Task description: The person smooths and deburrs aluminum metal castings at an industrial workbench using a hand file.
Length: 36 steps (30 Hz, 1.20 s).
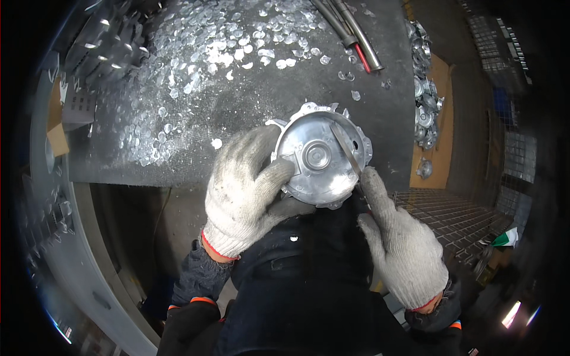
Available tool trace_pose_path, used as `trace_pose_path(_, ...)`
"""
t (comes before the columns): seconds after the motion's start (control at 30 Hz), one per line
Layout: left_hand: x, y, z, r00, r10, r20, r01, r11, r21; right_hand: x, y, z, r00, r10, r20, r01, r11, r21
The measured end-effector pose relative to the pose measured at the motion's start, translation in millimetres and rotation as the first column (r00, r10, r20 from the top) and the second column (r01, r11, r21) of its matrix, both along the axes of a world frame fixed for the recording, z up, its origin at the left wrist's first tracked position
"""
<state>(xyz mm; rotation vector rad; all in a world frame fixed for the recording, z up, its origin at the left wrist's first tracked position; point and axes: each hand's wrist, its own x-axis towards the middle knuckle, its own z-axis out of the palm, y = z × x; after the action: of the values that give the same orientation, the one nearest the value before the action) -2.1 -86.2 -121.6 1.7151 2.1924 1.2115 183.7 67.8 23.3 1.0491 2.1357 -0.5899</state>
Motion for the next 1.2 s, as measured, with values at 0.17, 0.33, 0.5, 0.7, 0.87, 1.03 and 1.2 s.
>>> trace_pose_path(0.17, -3.1, 2.7, 0.9, 0.999, -0.036, 0.013, 0.036, 0.999, 0.008, 6.3, 0.7, -3.5, 0.999, -0.014, -0.038, 0.014, 1.000, 0.004)
trace_pose_path(0.33, 0.9, 3.3, 1.7, 1.000, -0.022, 0.012, 0.022, 1.000, 0.003, 17.4, 5.6, -12.8, 0.989, 0.035, -0.143, -0.031, 0.999, 0.034)
trace_pose_path(0.5, 1.5, -5.3, 2.1, 0.999, 0.037, 0.009, -0.037, 0.999, -0.032, 23.7, 10.2, -15.4, 0.956, 0.136, -0.262, -0.127, 0.991, 0.051)
trace_pose_path(0.7, -10.2, 0.6, 10.6, 0.986, 0.063, 0.155, -0.067, 0.998, 0.020, 51.4, 17.7, 2.8, 0.887, 0.236, -0.396, -0.251, 0.968, 0.016)
trace_pose_path(0.87, -22.4, 4.1, 9.6, 0.915, 0.016, 0.403, -0.013, 1.000, -0.009, 40.2, 30.9, 12.5, 0.886, 0.427, -0.182, -0.428, 0.903, 0.034)
trace_pose_path(1.03, -22.8, -0.9, 9.3, 0.963, -0.011, 0.269, -0.006, 0.998, 0.063, 31.4, 37.8, 7.1, 0.818, 0.516, -0.254, -0.507, 0.855, 0.106)
trace_pose_path(1.2, -0.2, -12.2, 5.5, 0.990, 0.130, -0.055, -0.139, 0.958, -0.252, 8.4, 36.9, 16.0, 0.827, 0.558, -0.074, -0.551, 0.829, 0.093)
